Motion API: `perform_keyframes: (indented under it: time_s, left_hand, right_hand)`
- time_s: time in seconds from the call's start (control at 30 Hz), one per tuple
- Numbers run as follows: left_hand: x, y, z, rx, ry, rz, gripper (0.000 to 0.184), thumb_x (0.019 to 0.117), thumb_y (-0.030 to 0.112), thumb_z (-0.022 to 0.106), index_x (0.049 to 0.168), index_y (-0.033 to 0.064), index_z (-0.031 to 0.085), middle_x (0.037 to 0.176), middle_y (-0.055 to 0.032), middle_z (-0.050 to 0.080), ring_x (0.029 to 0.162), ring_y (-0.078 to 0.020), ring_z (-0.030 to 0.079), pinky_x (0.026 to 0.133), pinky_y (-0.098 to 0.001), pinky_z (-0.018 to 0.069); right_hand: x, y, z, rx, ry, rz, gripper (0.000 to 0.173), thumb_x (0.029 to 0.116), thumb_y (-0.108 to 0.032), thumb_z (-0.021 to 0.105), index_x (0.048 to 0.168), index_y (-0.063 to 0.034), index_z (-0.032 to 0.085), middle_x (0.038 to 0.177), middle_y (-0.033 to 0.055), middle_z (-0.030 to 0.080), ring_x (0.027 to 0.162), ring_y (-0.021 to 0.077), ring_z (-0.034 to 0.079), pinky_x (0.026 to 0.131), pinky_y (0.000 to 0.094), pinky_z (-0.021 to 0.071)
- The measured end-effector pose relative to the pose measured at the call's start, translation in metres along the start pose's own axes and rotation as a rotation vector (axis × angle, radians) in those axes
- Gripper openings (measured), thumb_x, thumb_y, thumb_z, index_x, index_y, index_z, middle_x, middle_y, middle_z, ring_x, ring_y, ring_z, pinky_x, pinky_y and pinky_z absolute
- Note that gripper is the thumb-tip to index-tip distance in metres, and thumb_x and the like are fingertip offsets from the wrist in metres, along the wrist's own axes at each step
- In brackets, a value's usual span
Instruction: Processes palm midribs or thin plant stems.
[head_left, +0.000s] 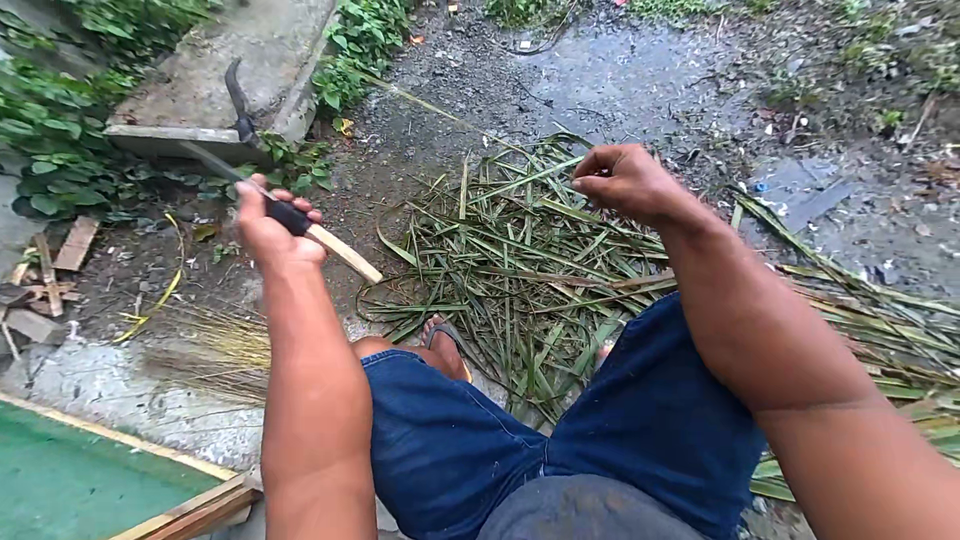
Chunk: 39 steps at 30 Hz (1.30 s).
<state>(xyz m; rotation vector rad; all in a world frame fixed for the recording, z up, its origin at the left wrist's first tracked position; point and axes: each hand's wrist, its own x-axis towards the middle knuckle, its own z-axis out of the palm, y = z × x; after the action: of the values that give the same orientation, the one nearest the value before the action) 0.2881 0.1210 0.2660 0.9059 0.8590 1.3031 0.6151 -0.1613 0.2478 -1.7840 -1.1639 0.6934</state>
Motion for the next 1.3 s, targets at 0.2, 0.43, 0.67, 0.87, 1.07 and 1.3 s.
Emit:
perform_keyframes:
  time_s: [0.2,0.43,0.67,0.87,1.07,1.3]
  left_hand:
    - [-0.111,-0.040,0.071,0.431,-0.854,-0.257,0.042,0.1092,0.018,0.039,0.151,0.0130,0.042,0.079,-0.0012,0.065,0.055,-0.0091,0.060,0.048,-0.0231,0.0531]
    - [-0.103,-0.048,0.083,0.239,-0.831,-0.323,0.033,0.1127,0.024,0.032,0.131,0.0108,0.056,0.068,0.0023,0.058,0.052,-0.0078,0.057,0.048,-0.0221,0.0529]
    - [-0.129,-0.058,0.096,0.392,-0.865,-0.339,0.035,0.1119,0.023,0.038,0.138,0.0063,0.053,0.067,0.0008,0.057,0.049,-0.0073,0.056,0.044,-0.0216,0.0510]
    - [-0.111,-0.047,0.094,0.338,-0.812,-0.273,0.038,0.1127,0.028,0.037,0.139,0.0086,0.056,0.064,0.0020,0.057,0.048,-0.0077,0.056,0.043,-0.0220,0.0513]
    - [-0.129,-0.058,0.094,0.401,-0.879,-0.331,0.038,0.1121,0.027,0.039,0.139,0.0053,0.055,0.065,0.0003,0.057,0.048,-0.0074,0.055,0.043,-0.0217,0.0501]
    - [-0.088,-0.027,0.077,0.262,-0.592,-0.205,0.041,0.1135,0.038,0.024,0.136,0.0200,0.054,0.062,0.0076,0.053,0.047,-0.0056,0.053,0.043,-0.0222,0.0499]
  right_hand:
    - [-0.001,-0.016,0.035,0.209,-0.121,-0.082,0.014,0.0995,-0.010,0.058,0.105,-0.0019,0.068,0.083,0.0035,0.066,0.059,0.0074,0.056,0.057,0.0269,0.0516]
    - [-0.005,-0.021,0.047,0.237,-0.257,-0.100,0.014,0.1029,-0.011,0.057,0.106,-0.0012,0.068,0.078,0.0030,0.065,0.054,0.0057,0.054,0.052,0.0232,0.0486]
    - [-0.006,-0.019,0.048,0.278,-0.236,-0.119,0.016,0.1041,-0.011,0.056,0.107,-0.0003,0.069,0.071,0.0010,0.062,0.052,0.0045,0.052,0.049,0.0212,0.0457]
    - [-0.009,-0.020,0.041,0.271,-0.251,-0.191,0.016,0.1037,-0.011,0.057,0.105,-0.0015,0.069,0.068,-0.0018,0.060,0.050,0.0026,0.048,0.046,0.0193,0.0417]
    - [-0.006,-0.023,0.049,0.252,-0.222,-0.176,0.014,0.1029,-0.010,0.058,0.103,-0.0009,0.069,0.068,-0.0010,0.060,0.050,0.0026,0.049,0.048,0.0196,0.0438]
    - [-0.007,-0.021,0.044,0.219,-0.209,-0.171,0.012,0.1006,-0.010,0.061,0.101,-0.0021,0.070,0.070,-0.0005,0.062,0.052,0.0035,0.051,0.049,0.0208,0.0456]
